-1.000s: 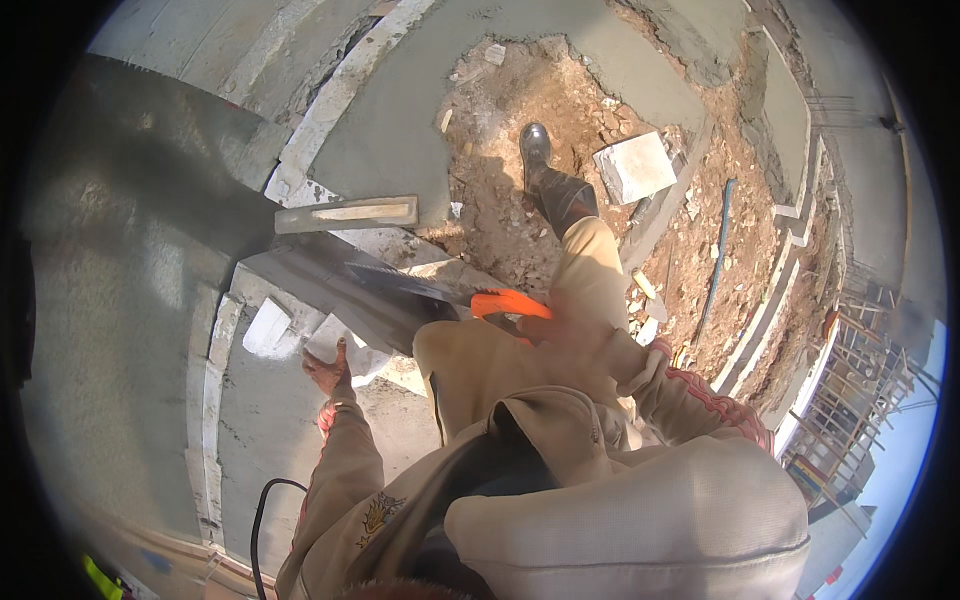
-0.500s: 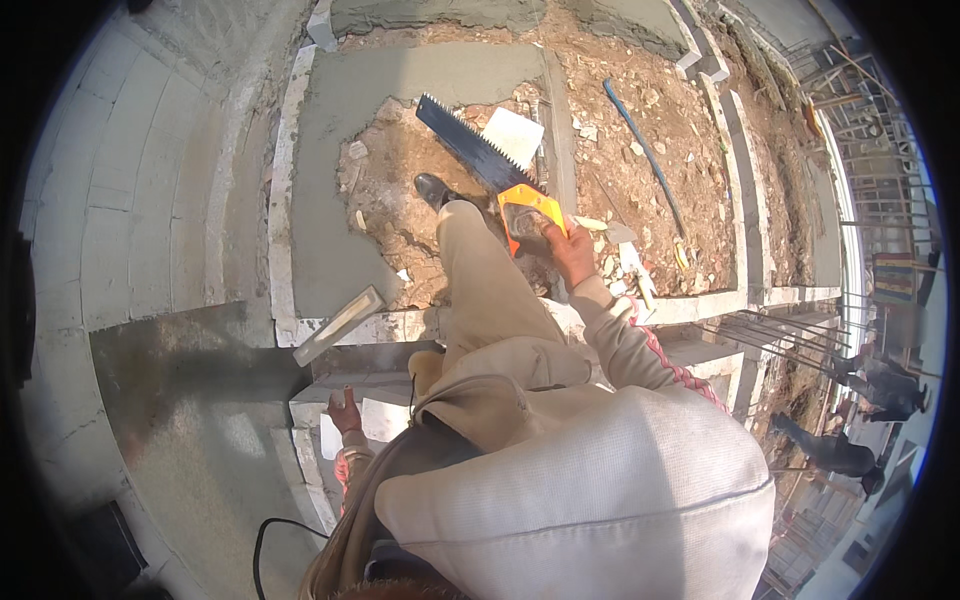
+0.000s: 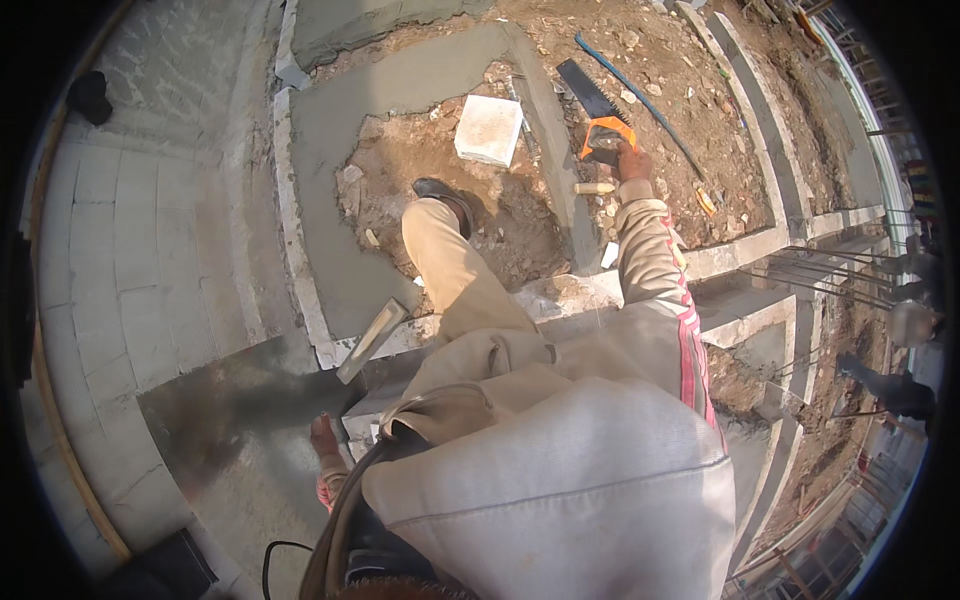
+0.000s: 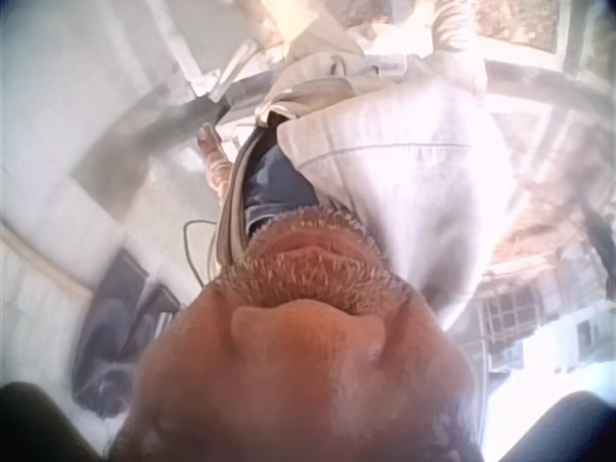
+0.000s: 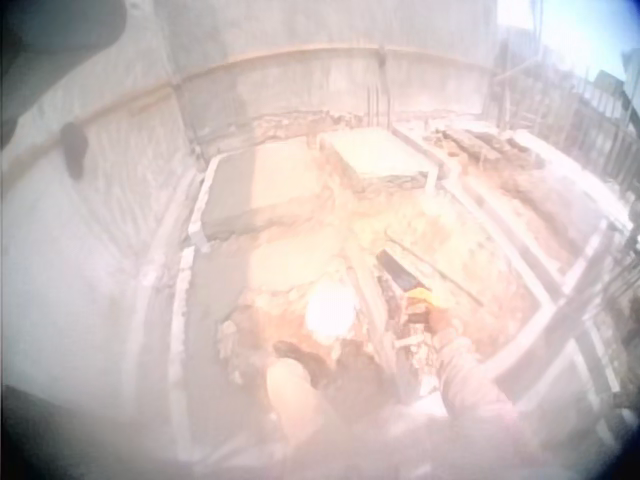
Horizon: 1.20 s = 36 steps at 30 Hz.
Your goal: The person uses a hand saw to cut white ceramic tiles on a construction site. They repeatedly position tiles, saw them, and then use a trowel to clear debris and adjust the placement of the cut pieces on the ground.
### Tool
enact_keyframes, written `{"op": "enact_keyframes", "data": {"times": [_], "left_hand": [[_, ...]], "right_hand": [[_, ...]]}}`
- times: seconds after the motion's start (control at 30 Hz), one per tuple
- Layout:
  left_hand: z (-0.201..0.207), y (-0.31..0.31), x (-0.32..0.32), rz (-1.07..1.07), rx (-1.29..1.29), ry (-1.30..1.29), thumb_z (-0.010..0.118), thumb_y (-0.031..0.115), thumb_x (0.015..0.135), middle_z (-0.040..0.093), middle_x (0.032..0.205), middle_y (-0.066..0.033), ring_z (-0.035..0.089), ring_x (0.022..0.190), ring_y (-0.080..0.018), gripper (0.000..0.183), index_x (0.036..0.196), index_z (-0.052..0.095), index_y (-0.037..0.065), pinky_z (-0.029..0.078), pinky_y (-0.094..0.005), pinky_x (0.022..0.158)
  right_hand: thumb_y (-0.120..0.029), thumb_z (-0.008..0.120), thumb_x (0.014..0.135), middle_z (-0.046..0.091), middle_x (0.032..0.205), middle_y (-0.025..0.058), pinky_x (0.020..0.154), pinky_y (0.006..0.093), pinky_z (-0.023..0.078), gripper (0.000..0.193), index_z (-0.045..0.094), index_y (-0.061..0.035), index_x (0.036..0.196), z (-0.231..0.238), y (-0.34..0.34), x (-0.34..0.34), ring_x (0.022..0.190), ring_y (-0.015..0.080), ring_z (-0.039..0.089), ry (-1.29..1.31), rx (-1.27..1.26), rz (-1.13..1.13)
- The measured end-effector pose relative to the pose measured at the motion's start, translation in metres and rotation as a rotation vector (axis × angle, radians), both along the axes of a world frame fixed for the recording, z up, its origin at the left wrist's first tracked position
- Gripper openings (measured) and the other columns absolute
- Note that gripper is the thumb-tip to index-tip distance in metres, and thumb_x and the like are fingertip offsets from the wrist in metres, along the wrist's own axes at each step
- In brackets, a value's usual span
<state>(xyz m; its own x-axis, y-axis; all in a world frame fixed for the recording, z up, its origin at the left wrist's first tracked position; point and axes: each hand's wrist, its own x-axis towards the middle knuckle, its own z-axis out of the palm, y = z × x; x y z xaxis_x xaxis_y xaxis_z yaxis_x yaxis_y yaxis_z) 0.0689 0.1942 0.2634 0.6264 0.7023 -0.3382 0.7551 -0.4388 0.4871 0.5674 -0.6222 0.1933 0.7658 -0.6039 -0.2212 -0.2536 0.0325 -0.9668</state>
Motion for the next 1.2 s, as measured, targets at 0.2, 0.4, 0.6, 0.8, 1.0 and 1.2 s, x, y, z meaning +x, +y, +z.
{"op": "enact_keyframes", "data": {"times": [0.2,0.4,0.6,0.8,1.0,1.2], "left_hand": [[0.02,-0.009,-0.01,0.006,-0.023,-0.159,0.064,0.038,0.094,0.069,0.098,-0.0219,0.065,0.091,-0.0326,0.045,0.103,0.068,-0.005,0.049,-0.0405,0.086],[-0.039,-0.049,-0.036,-0.163,-0.128,0.078,0.069,0.047,0.09,0.066,0.124,-0.024,0.062,0.117,-0.0342,0.064,0.124,0.063,-0.007,0.048,-0.0392,0.099],[-0.088,-0.082,-0.077,-0.064,-0.422,0.075,0.071,0.041,0.091,0.065,0.127,-0.0217,0.061,0.119,-0.0316,0.06,0.127,0.062,-0.006,0.044,-0.0385,0.105],[-0.05,-0.125,-0.015,-0.086,-0.444,0.232,0.072,0.034,0.091,0.065,0.125,-0.02,0.06,0.118,-0.0277,0.055,0.127,0.061,-0.006,0.047,-0.0386,0.103],[-0.103,-0.134,0.008,-0.04,-0.397,0.26,0.07,0.033,0.092,0.06,0.131,-0.0243,0.062,0.117,-0.0353,0.057,0.132,0.057,-0.005,0.052,-0.0423,0.098],[-0.136,-0.186,0.029,-0.041,-0.475,0.406,0.074,0.039,0.089,0.059,0.132,-0.0202,0.062,0.119,-0.0327,0.062,0.134,0.057,0.0,0.052,-0.0417,0.097]], "right_hand": [[-0.04,0.067,0.085,0.071,0.099,0.0238,0.075,0.0413,0.057,0.05,0.068,0.005,0.108,-0.001,-0.064,0.025,0.088,0.031,0.073,0.59,-1.141,-0.219],[-0.039,0.064,0.089,0.067,0.101,0.015,0.074,0.0404,0.048,0.049,0.064,-0.0028,0.123,-0.041,-0.008,-0.08,0.09,0.0294,0.065,0.496,-0.386,0.29],[-0.024,0.061,0.093,0.064,0.081,0.0079,0.053,0.0398,0.05,0.024,0.063,-0.0123,0.114,-0.12,0.074,-0.17,0.061,0.0252,0.064,0.781,0.023,0.505],[-0.037,0.062,0.092,0.07,0.095,0.0147,0.061,0.0411,0.055,0.046,0.058,-0.0103,0.13,-0.185,0.029,-0.167,0.074,0.0268,0.071,0.802,-0.409,0.4],[-0.051,0.053,0.093,0.071,0.094,0.0261,0.086,0.0473,0.054,0.058,0.063,0.0013,0.118,-0.236,0.027,-0.055,0.095,0.0395,0.071,0.817,-0.603,0.334],[-0.04,0.056,0.092,0.069,0.092,0.0139,0.068,0.0383,0.053,0.041,0.066,-0.0064,0.114,-0.262,0.025,0.007,0.083,0.0268,0.067,0.749,-0.429,0.299]]}}
